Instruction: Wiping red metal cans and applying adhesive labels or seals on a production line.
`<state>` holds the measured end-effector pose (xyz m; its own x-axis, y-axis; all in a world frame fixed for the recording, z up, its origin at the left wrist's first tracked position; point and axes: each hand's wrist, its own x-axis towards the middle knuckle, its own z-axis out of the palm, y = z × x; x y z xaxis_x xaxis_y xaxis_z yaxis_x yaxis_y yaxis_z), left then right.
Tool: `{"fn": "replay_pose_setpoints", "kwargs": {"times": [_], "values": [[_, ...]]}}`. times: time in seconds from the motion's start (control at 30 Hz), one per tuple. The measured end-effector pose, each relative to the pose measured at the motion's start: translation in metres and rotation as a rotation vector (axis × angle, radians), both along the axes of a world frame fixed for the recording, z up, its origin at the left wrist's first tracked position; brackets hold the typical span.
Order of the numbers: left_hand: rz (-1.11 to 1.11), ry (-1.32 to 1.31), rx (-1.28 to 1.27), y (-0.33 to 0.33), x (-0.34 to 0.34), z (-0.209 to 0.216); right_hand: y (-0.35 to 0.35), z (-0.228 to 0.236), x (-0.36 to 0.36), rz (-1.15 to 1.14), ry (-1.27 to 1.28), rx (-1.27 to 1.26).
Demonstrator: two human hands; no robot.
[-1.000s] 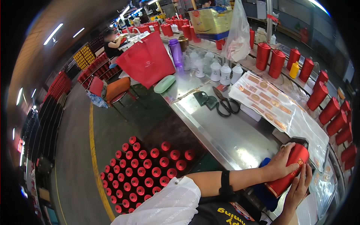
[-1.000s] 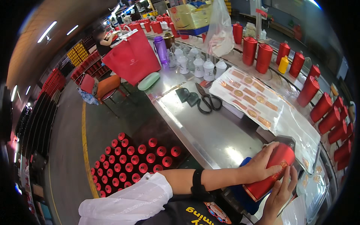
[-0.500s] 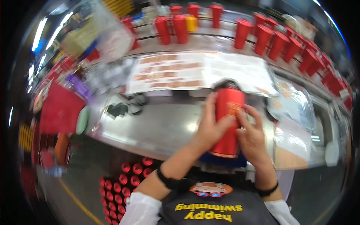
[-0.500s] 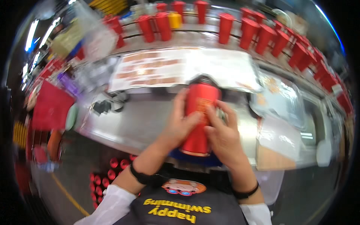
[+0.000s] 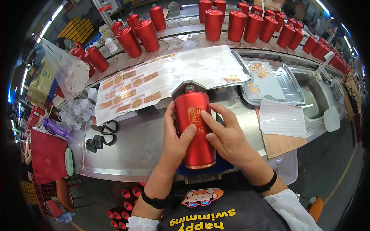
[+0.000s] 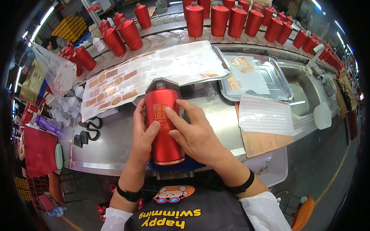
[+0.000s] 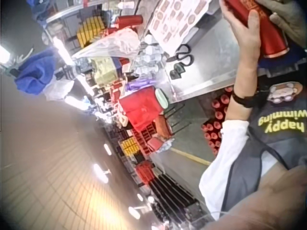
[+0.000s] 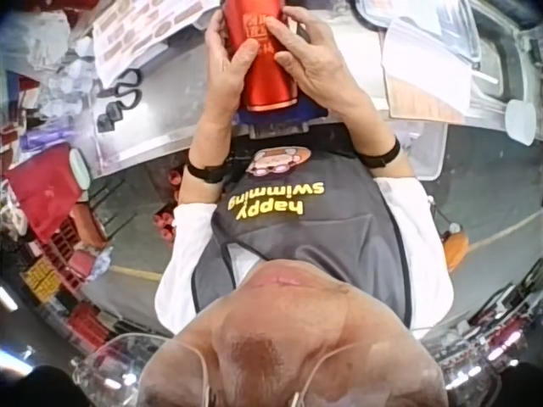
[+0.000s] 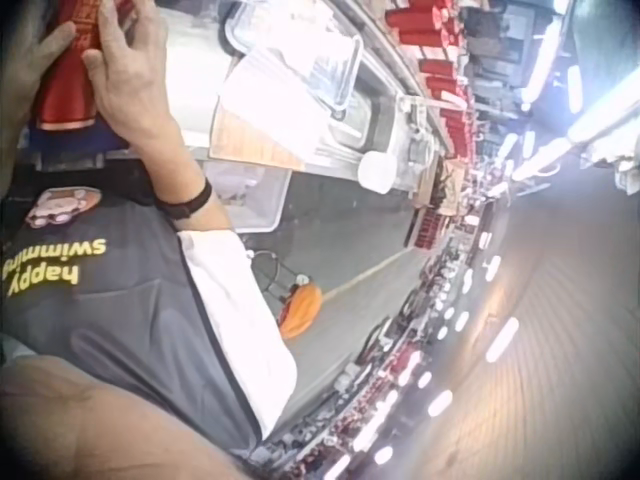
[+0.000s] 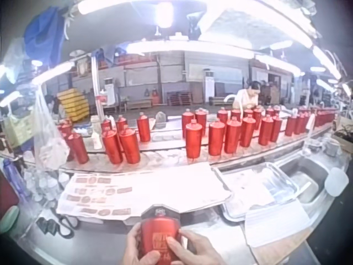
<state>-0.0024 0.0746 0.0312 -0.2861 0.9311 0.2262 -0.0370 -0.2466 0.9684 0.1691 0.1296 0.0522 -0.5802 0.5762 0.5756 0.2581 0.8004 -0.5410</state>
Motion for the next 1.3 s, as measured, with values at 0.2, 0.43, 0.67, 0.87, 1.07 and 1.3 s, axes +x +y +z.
{"fn": "replay_pose_setpoints", "kwargs": {"times": [0.2,0.43,0.67,0.87,1.07,1.3], "values": [[-0.025,-0.079,-0.02,0.002,-0.002,0.006,0.008,-0.004,-0.003,0.016,-0.017,0.017],[-0.023,-0.156,0.004,0.017,-0.009,0.011,0.012,0.0,-0.004,0.012,-0.007,-0.008],[0.043,0.008,-0.033,0.024,-0.012,0.004,0.011,-0.004,-0.007,0.0,-0.028,0.009],[0.029,-0.018,-0.031,0.021,-0.009,0.01,0.011,0.0,-0.006,-0.004,-0.039,0.001],[0.024,-0.066,-0.042,0.022,-0.008,0.013,0.01,0.004,-0.003,-0.002,-0.069,0.007],[0.006,-0.135,-0.063,0.028,-0.014,0.012,-0.002,0.015,0.015,-0.055,0.388,-0.697]]}}
